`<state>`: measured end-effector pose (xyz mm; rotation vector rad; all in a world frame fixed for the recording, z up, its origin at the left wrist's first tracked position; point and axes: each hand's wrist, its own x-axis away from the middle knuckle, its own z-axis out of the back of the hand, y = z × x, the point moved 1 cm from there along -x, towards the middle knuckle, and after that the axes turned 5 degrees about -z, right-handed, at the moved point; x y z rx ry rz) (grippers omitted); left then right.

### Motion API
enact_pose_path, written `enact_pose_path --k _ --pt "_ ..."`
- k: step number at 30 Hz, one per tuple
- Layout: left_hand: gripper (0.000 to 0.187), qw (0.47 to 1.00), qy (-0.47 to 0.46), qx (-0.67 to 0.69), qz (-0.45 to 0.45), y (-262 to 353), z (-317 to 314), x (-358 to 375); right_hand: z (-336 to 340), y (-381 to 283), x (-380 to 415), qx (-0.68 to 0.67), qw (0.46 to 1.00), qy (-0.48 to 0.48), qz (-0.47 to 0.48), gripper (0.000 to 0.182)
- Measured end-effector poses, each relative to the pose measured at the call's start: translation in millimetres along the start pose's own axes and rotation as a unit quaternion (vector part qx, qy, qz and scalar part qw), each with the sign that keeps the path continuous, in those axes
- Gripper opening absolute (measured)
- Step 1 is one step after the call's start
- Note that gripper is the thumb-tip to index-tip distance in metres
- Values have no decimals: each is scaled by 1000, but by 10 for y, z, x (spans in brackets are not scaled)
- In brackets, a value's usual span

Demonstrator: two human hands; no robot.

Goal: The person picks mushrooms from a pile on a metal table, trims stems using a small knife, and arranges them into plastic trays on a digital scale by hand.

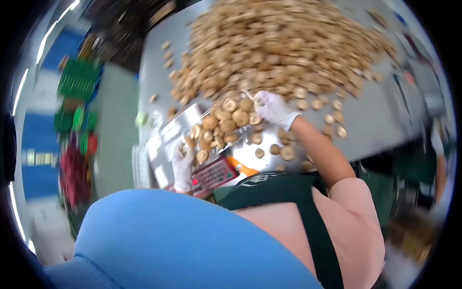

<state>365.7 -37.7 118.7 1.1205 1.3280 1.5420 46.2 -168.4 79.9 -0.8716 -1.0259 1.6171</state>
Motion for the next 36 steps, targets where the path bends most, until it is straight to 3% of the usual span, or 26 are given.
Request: enact_pose_path --k 1,2,3,5,7,9,11,13,15,19,23,26,28,29,30,32,33,35,36 --pt "37 998 -41 50 -4 -30 -224 -38 239 68 188 9 999 39 -16 20" --pt "36 996 -69 53 -1 -120 -452 -103 445 253 373 -125 986 23 -106 22" --pt "36 992 -113 23 53 -1 -725 -126 704 317 586 -122 982 67 -123 22" --pt "37 980 -198 0 -18 -341 -1174 -310 1120 393 1063 165 961 206 -78 23" --pt "39 956 -276 -79 -64 -274 -1803 -306 1485 667 1512 66 955 242 -156 24" --pt "41 923 -353 -149 -41 -270 -2363 -324 1771 911 1981 33 929 303 -209 22" --pt "45 890 -444 -104 -5 -223 -3025 -337 2045 1078 2406 21 904 356 -235 19" --pt "46 854 -476 -128 -169 -411 -3698 -385 2239 1229 2759 134 858 419 -265 19" --pt "43 822 -532 -169 -112 -285 -4255 -280 2392 1513 3067 145 820 462 -305 19" --pt "46 753 -561 -277 -204 -440 -5120 -152 2564 1743 3432 166 758 517 -360 14" --pt "43 716 -598 -307 -189 -873 -5709 -150 2560 1988 3601 -29 706 561 -431 4" --pt "41 682 -616 -263 -293 -1018 -5859 -220 2574 2037 3614 -62 692 584 -420 3" --pt "48 708 -631 -187 -255 -1283 -5847 -362 2600 2006 3615 -83 688 586 -421 5" --pt "50 726 -627 -149 -238 -825 -5598 -385 2631 1981 3593 -105 687 590 -411 6" --pt "51 723 -609 -120 -302 -612 -5408 -497 2652 1954 3571 -113 679 596 -413 5" --pt "50 741 -594 -96 -298 2 -4833 -698 2707 2053 3576 -120 670 610 -405 4" --pt "47 762 -598 -101 -227 319 -4437 -816 2726 2114 3580 -131 659 626 -396 4" --pt "44 817 -508 -160 -221 438 -3627 -1280 2792 2146 3618 -140 655 620 -408 20" --pt "43 860 -421 -164 -236 473 -3105 -1478 2774 2127 3665 -4 651 636 -414 23"
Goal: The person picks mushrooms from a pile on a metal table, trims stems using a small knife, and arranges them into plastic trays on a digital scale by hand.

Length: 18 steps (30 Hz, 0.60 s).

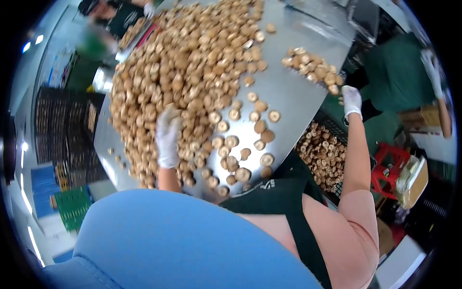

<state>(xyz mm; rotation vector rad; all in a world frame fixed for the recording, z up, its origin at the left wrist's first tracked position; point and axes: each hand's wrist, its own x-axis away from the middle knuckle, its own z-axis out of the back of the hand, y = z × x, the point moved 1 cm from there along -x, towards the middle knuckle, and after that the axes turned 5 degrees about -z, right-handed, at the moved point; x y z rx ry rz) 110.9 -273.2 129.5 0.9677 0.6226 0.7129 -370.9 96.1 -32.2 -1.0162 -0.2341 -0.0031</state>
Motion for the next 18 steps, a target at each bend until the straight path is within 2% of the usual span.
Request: enact_pose_path --k 1,2,3,4,5,7,8,9,10,11,13,14,15,16,17,18 --pt "42 995 95 -26 10 -69 412 344 22 -36 41 80 990 70 89 27" --pt "43 983 174 -25 44 31 746 744 -15 -98 177 157 951 172 201 27" --pt "43 965 252 -22 74 161 1036 1149 -31 -266 410 222 882 274 312 28" --pt "44 939 328 -19 98 161 1284 1586 -64 -558 754 110 971 85 192 29" --pt "44 908 401 -16 120 111 1503 2048 -231 -434 969 116 914 87 379 34" --pt "45 874 477 -9 91 -232 1871 3077 -426 -722 1918 85 887 -107 442 37" --pt "45 845 519 -30 123 -177 1805 3420 -502 -742 2244 93 842 -232 478 40" --pt "44 813 560 -50 154 -122 1691 3705 -565 -750 2574 111 785 -281 541 43" --pt "42 798 575 -68 166 -152 1612 3976 -694 -509 2732 154 740 -379 533 45" --pt "41 786 591 -43 176 -393 1621 4351 -726 -450 2913 177 694 -403 569 46" --pt "37 812 560 -86 138 -403 1451 4663 -853 -346 3144 152 647 -391 636 47" --pt "32 777 612 -105 101 -413 1285 4717 -976 -307 3150 175 613 -394 662 44" --pt "29 767 606 -137 159 -88 1129 4586 -1065 -261 3127 213 621 -373 656 46" --pt "29 797 515 -146 280 -86 1210 4805 -1203 -236 3044 168 627 -368 666 44" --pt "29 737 567 -308 200 -224 1179 5016 -1223 -404 3069 156 633 -345 675 42" --pt "29 728 634 -101 242 -183 1158 5138 -1367 -388 2999 128 636 -335 684 38"
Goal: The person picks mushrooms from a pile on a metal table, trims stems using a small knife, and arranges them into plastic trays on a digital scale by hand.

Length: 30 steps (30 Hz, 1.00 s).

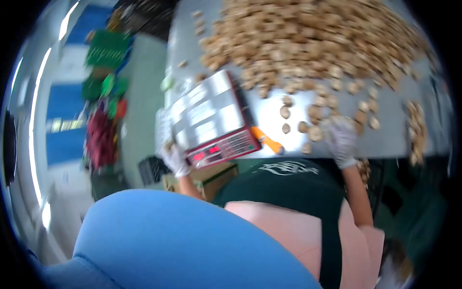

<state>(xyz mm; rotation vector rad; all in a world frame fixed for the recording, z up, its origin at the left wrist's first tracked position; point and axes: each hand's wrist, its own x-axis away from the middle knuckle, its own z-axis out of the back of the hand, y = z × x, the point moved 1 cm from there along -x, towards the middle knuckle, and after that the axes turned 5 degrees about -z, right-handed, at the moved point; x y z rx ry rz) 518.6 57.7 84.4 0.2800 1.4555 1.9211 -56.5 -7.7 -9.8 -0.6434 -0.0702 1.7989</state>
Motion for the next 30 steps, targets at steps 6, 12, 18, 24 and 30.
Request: enact_pose_path --k 6,12,18,24,30 --pt "38 921 71 -336 -184 -366 430 -271 -26 58 -433 22 997 75 -16 23" --pt "40 925 -16 -379 -29 -1135 324 -1001 238 -135 -536 -18 998 51 -36 26" --pt "32 933 -152 -324 -25 -993 398 -1233 526 13 -381 -2 982 86 -168 37" --pt "30 913 -215 -347 -17 -1073 618 -1461 409 248 -425 -57 969 101 -216 27" --pt "27 842 -191 -472 -180 -1050 600 -1430 63 75 -864 -24 979 -35 -201 37"
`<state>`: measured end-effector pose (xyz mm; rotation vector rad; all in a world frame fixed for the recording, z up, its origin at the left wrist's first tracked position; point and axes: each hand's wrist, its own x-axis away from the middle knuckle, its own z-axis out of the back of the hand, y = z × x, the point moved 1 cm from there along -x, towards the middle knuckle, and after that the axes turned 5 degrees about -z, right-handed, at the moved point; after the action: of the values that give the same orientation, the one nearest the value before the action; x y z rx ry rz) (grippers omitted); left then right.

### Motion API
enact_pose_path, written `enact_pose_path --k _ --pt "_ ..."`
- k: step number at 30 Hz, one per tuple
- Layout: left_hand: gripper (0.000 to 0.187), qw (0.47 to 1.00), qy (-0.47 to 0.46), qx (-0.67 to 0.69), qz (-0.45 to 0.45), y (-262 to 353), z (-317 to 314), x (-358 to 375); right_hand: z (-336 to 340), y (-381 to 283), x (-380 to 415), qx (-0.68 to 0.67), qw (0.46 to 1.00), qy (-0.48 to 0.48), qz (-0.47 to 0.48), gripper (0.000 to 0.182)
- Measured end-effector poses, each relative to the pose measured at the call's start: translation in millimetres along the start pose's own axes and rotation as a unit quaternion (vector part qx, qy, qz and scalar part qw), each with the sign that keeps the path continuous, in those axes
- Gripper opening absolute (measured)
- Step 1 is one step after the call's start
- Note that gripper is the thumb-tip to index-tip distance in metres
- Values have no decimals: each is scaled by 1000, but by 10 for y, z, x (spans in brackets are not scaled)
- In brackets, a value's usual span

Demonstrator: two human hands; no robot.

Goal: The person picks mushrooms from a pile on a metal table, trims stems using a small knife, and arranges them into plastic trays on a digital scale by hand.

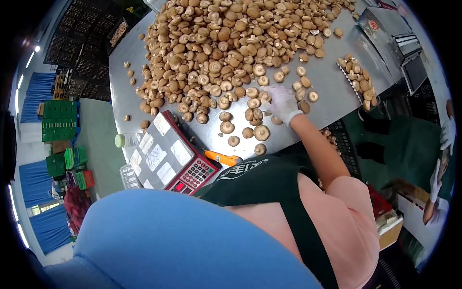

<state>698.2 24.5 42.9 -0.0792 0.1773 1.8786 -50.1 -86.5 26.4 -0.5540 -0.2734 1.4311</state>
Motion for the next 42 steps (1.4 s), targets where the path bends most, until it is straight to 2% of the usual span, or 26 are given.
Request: enact_pose_path --k 5,7,8,11,12,13,15,17,19,20,21,22,24,25,26,29,31,32,34,35,36,37,38,39,40,42 --pt "29 998 41 -17 40 176 82 69 42 83 -180 -166 976 -87 -113 35" --pt "29 996 62 -27 52 202 136 86 293 -1 -210 -419 873 -172 -179 35" --pt "30 995 74 -33 58 213 178 78 367 -30 -198 -418 874 -173 -179 35" --pt "31 989 117 -56 70 259 295 58 510 -98 -123 -697 661 -207 -186 39" --pt "31 987 126 -63 74 268 321 52 418 34 -134 -620 746 -194 -143 42" --pt "31 986 129 -62 80 281 340 45 334 160 -100 -620 746 -196 -143 42" --pt "31 989 105 -45 93 307 376 67 523 -103 -70 -768 551 -216 -245 42" --pt "27 972 233 9 16 648 489 149 522 -93 -62 -750 571 -230 -244 46" --pt "18 956 283 77 -14 1229 584 241 593 -204 -48 -730 590 -244 -244 51" --pt "15 959 265 96 -4 1814 785 351 734 -399 -43 -713 619 -224 -242 52" --pt "16 950 250 159 -101 1926 648 435 810 -525 -26 -694 647 -206 -239 52" --pt "20 964 191 106 -150 1975 533 497 799 -507 5 -695 644 -217 -236 52" --pt "23 962 128 -38 -236 2029 271 673 672 -359 48 -500 826 -208 -157 51" --pt "26 960 130 -24 -248 2210 314 729 651 -306 43 -405 879 -194 -161 52" --pt "32 948 158 -14 -277 2339 350 740 658 -328 51 -434 858 -208 -180 48" --pt "30 971 98 29 -217 2519 464 798 447 -248 75 -474 850 -173 -148 42" --pt "35 969 100 67 -215 2520 486 814 468 -227 80 -401 863 -221 -213 40" --pt "40 965 137 60 -214 2673 585 824 459 -276 103 -294 921 -194 -166 36" --pt "51 955 162 95 -231 3122 801 876 626 -580 165 -323 882 -294 -177 38" --pt "55 945 163 156 -237 3354 766 920 506 -653 260 -400 861 -286 -125 41" --pt "60 933 104 215 -268 3624 765 948 375 -633 327 -340 874 -328 -115 42" --pt "66 908 -22 299 -293 3956 833 941 230 -612 388 -244 899 -358 -59 43" --pt "66 864 17 326 -384 4149 628 978 -71 -510 504 -282 898 -312 125 46" --pt "67 861 -65 320 -390 4403 649 1056 7 -680 548 -394 814 -424 -32 52" --pt "75 840 -212 334 -372 4562 564 1084 -59 -706 584 -361 826 -433 -16 51" --pt "67 772 -235 439 -395 4706 269 1079 -104 -668 630 -326 837 -439 -5 51"
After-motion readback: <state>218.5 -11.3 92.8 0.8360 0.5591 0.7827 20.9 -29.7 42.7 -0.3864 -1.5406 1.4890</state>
